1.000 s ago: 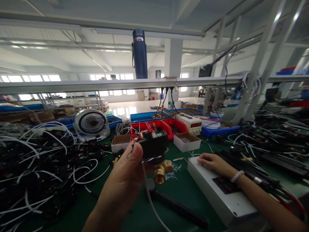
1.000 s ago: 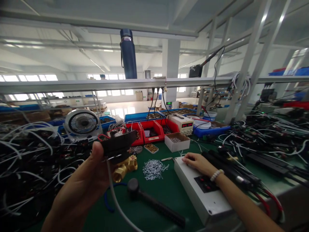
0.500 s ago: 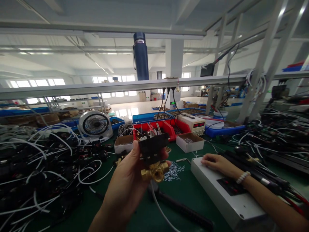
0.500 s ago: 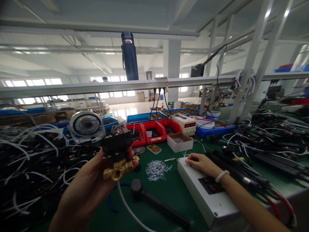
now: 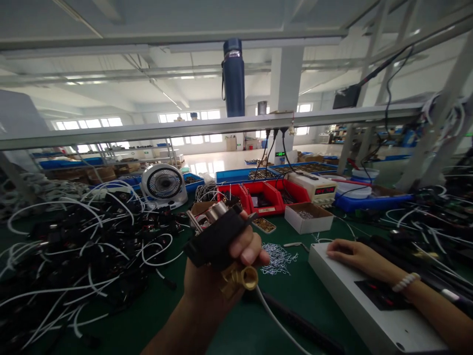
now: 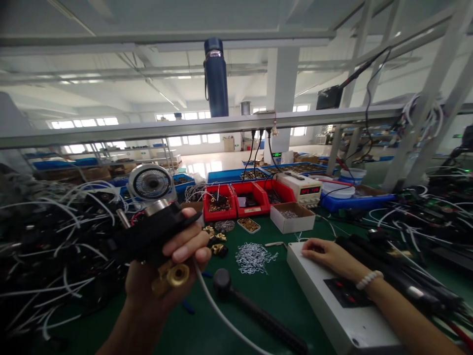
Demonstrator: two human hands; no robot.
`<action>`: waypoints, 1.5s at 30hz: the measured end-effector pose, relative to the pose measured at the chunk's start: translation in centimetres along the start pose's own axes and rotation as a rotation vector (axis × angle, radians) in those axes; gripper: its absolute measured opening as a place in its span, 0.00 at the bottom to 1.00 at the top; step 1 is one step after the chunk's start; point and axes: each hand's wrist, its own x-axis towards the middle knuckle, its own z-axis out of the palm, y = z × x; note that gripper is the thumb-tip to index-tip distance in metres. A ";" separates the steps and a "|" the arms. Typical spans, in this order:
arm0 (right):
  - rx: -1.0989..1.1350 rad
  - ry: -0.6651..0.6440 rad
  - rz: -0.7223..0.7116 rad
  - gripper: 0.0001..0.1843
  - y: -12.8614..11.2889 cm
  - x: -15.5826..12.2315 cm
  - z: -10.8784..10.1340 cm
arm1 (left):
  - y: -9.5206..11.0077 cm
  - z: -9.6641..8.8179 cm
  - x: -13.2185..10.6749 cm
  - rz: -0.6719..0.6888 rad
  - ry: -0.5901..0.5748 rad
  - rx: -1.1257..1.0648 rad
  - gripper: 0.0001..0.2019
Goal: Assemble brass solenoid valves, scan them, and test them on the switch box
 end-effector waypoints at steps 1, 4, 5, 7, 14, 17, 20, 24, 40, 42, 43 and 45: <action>-0.003 0.005 0.001 0.28 0.0 0.1 0.0 | 0.0 0.0 0.0 0.003 0.002 0.009 0.06; -0.014 0.025 0.015 0.28 0.1 0.3 0.0 | 0.0 0.0 0.1 0.010 0.002 0.028 0.06; -0.018 0.033 0.021 0.28 0.2 0.3 0.1 | 0.0 0.0 0.2 0.012 0.002 0.039 0.06; -0.028 0.048 0.035 0.29 0.2 0.4 0.1 | 0.0 0.1 0.3 -0.003 0.003 0.067 0.04; -0.042 0.062 0.052 0.31 0.4 0.5 0.2 | 0.1 0.1 0.3 -0.042 -0.045 0.083 0.05; -0.044 0.058 0.051 0.33 0.3 0.6 0.1 | 0.1 0.0 0.3 -0.054 -0.048 0.108 0.05; -0.051 0.058 0.052 0.35 0.1 0.5 0.0 | 0.1 0.0 0.4 -0.061 -0.055 0.116 0.08; -0.056 0.060 0.060 0.37 0.1 0.5 0.0 | 0.2 0.1 0.6 -0.065 -0.038 0.157 0.10; -0.082 0.080 0.041 0.38 0.7 0.7 0.2 | 0.2 0.2 1.3 -0.141 0.371 -0.032 0.22; -0.085 0.079 0.040 0.37 0.3 0.5 0.2 | 0.2 0.5 1.6 -0.145 0.469 -0.001 0.26; -0.086 0.078 0.040 0.37 0.1 0.4 0.1 | 0.2 0.5 1.6 -0.134 0.480 0.033 0.27; -0.090 0.080 0.042 0.36 -0.3 0.2 0.1 | 0.0 0.4 1.6 -0.087 0.457 0.135 0.25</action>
